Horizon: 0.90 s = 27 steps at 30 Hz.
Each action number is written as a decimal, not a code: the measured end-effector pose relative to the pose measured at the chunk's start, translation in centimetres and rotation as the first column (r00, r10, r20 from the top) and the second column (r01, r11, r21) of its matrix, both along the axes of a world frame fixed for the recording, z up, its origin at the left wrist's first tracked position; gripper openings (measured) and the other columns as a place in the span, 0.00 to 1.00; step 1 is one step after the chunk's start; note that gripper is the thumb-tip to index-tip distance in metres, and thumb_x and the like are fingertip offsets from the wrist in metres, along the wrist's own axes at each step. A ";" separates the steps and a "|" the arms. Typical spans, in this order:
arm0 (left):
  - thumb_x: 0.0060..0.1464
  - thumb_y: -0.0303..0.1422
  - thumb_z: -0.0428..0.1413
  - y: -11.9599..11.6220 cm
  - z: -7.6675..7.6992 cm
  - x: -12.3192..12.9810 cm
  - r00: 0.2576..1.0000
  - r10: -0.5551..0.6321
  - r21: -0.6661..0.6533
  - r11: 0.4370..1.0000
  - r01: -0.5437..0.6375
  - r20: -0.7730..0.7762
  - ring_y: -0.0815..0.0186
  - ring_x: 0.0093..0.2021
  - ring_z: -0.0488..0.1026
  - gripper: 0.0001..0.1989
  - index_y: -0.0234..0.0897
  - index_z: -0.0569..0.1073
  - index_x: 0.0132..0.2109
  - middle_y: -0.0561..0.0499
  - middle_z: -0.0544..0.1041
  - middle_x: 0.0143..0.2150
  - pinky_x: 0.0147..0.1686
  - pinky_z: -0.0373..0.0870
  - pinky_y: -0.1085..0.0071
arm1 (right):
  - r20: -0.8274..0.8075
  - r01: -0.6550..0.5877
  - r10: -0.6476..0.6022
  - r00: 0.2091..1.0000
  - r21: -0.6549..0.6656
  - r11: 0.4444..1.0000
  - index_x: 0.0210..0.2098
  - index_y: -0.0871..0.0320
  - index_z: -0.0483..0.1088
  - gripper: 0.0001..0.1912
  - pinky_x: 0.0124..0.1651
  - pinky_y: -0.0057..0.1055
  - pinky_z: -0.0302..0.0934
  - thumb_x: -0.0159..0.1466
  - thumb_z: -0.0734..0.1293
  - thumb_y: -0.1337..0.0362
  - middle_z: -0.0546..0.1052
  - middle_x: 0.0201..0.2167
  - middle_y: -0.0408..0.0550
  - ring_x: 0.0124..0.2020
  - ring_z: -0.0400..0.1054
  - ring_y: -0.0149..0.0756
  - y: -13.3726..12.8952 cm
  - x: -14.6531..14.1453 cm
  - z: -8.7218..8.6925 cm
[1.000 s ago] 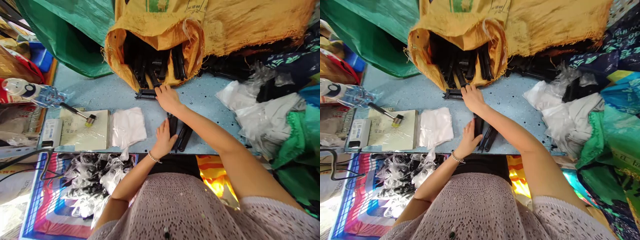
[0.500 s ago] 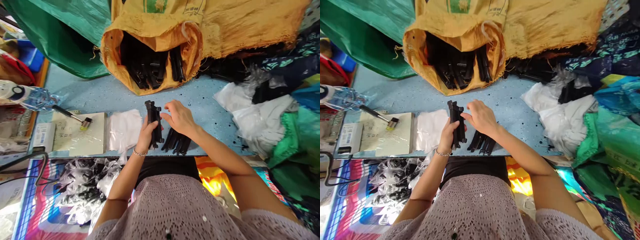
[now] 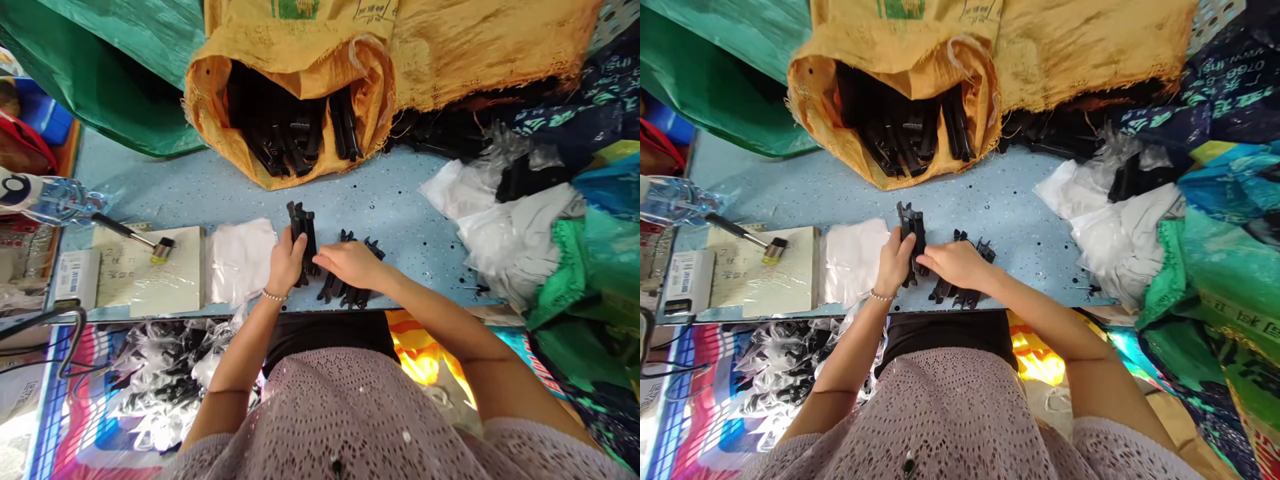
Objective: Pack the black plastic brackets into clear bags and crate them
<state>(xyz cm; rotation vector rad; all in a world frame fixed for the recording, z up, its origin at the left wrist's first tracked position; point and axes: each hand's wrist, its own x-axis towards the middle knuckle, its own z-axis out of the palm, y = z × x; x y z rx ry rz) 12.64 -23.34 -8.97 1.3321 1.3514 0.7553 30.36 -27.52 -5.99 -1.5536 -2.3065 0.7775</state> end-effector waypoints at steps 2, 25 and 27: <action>0.63 0.43 0.55 -1.3 -0.5 0.3 0.936 -0.076 0.025 0.996 0.090 -0.343 0.55 0.30 0.76 0.13 0.39 0.75 0.47 0.51 0.72 0.25 0.36 0.70 0.64 | 0.012 0.116 -0.117 0.993 0.062 0.991 0.40 0.56 0.73 0.21 0.36 0.35 0.59 0.77 0.54 0.52 0.80 0.35 0.51 0.35 0.74 0.42 3.9 0.1 0.4; 0.59 0.42 0.62 -2.0 2.1 1.5 0.870 -0.015 -0.143 0.985 0.098 0.492 0.62 0.41 0.79 0.38 0.50 0.58 0.72 0.47 0.78 0.49 0.39 0.77 0.67 | -0.324 0.395 -0.429 0.843 -0.169 0.903 0.33 0.53 0.63 0.24 0.28 0.31 0.54 0.74 0.53 0.42 0.72 0.24 0.44 0.25 0.66 0.36 3.3 1.4 1.6; 0.58 0.40 0.63 -2.4 1.9 1.3 0.885 -0.015 -0.039 0.999 0.037 0.465 0.58 0.53 0.77 0.35 0.50 0.62 0.70 0.47 0.76 0.57 0.48 0.77 0.65 | -0.495 0.242 -0.424 0.758 -0.390 0.888 0.28 0.52 0.57 0.27 0.25 0.30 0.52 0.73 0.50 0.39 0.64 0.19 0.41 0.21 0.60 0.33 5.1 1.3 0.8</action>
